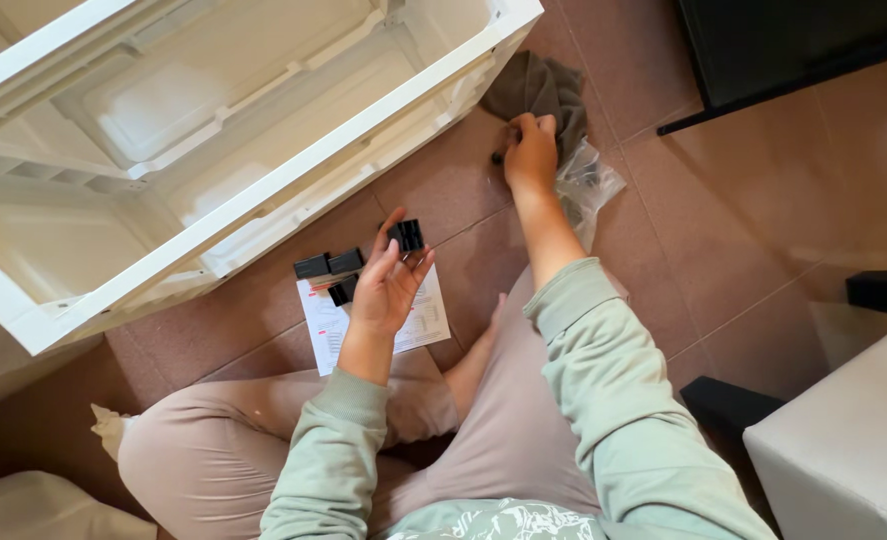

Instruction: The person attaches black plastic feet to the corners of a white plastic storage unit, then wipes the unit and a drawer with a cloth. The person handles the unit, feet, and drawer while seated on the floor.

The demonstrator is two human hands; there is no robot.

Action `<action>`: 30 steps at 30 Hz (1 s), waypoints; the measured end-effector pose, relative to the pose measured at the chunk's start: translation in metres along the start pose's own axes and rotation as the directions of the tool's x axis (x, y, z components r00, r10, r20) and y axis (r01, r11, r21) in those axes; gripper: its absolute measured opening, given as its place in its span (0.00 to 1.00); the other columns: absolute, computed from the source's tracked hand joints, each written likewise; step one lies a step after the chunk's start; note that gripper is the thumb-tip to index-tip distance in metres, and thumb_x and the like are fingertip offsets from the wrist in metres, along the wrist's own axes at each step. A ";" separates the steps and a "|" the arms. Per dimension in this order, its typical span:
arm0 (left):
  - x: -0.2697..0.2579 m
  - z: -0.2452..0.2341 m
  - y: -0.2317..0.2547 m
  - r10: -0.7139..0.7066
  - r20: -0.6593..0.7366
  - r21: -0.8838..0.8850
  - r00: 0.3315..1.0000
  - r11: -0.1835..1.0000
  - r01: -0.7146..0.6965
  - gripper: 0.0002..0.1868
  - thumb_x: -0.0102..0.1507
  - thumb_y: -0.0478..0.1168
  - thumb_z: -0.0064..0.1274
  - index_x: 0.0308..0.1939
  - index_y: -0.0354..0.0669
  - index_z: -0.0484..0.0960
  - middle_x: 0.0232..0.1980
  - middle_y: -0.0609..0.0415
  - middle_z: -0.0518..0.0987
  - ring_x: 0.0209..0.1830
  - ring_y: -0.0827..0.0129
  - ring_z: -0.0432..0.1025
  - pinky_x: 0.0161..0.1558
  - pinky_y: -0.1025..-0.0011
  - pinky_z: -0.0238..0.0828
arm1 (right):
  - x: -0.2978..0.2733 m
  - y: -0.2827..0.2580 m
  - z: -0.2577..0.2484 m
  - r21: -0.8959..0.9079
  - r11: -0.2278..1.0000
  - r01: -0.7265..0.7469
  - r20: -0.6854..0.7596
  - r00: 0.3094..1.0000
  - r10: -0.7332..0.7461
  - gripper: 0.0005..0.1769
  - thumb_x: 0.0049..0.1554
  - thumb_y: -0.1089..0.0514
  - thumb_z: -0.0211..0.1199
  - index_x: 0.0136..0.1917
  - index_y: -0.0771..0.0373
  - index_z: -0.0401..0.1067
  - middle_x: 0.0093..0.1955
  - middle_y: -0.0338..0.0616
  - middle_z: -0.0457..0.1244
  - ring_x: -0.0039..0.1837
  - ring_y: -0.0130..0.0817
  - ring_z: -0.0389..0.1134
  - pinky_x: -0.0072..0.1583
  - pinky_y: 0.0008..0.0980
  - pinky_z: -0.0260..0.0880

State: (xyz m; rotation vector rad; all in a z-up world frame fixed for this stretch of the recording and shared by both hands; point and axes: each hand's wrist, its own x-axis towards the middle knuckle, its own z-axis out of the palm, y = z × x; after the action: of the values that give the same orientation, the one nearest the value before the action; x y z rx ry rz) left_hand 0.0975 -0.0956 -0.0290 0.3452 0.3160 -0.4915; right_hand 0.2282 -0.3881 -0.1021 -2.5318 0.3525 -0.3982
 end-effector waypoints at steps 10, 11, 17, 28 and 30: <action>-0.014 0.034 0.008 -0.002 0.112 -0.158 0.994 0.987 0.020 0.34 0.74 0.40 0.44 0.82 0.44 0.52 0.57 0.48 0.77 0.56 0.63 0.75 0.64 0.63 0.74 | -0.015 -0.031 -0.007 -0.130 0.991 -0.035 0.444 0.891 0.090 0.19 0.45 0.57 0.78 0.48 0.65 0.75 0.50 0.55 0.67 0.52 0.52 0.70 0.54 0.42 0.70; -0.019 0.041 0.011 0.004 0.120 -0.156 0.993 0.988 0.015 0.34 0.73 0.41 0.44 0.83 0.45 0.51 0.58 0.48 0.77 0.56 0.63 0.75 0.63 0.64 0.74 | -0.016 -0.045 -0.012 -0.067 0.990 -0.126 0.483 0.864 0.142 0.17 0.48 0.57 0.76 0.48 0.65 0.75 0.48 0.51 0.69 0.51 0.46 0.71 0.54 0.39 0.71; -0.063 0.073 0.029 0.038 0.163 -0.101 0.986 0.995 -0.022 0.37 0.75 0.41 0.46 0.85 0.46 0.48 0.59 0.47 0.76 0.57 0.64 0.75 0.63 0.64 0.75 | -0.049 -0.146 -0.103 0.694 0.616 -0.372 0.597 0.776 -0.204 0.11 0.60 0.66 0.67 0.57 0.67 0.74 0.47 0.38 0.68 0.48 0.24 0.69 0.52 0.25 0.71; -0.162 0.127 0.031 0.200 0.204 0.152 0.958 0.961 -0.233 0.38 0.73 0.38 0.49 0.84 0.45 0.49 0.64 0.51 0.72 0.65 0.64 0.71 0.68 0.52 0.70 | -0.175 -0.244 -0.249 0.879 0.388 -0.277 0.436 0.797 -0.419 0.11 0.62 0.71 0.67 0.58 0.69 0.75 0.62 0.49 0.65 0.61 0.32 0.69 0.62 0.28 0.71; -0.176 0.132 0.029 0.208 0.201 0.183 0.957 0.952 -0.245 0.37 0.73 0.37 0.48 0.84 0.45 0.50 0.66 0.50 0.71 0.66 0.63 0.69 0.68 0.52 0.69 | -0.186 -0.252 -0.257 0.881 0.419 -0.219 0.400 0.819 -0.413 0.14 0.59 0.71 0.68 0.59 0.68 0.74 0.60 0.47 0.66 0.61 0.32 0.69 0.63 0.28 0.71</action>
State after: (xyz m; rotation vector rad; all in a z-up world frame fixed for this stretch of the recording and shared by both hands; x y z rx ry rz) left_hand -0.0067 -0.0529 0.1624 0.5289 0.0473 -0.3245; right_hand 0.0086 -0.2441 0.2058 -1.4164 -0.2499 0.1614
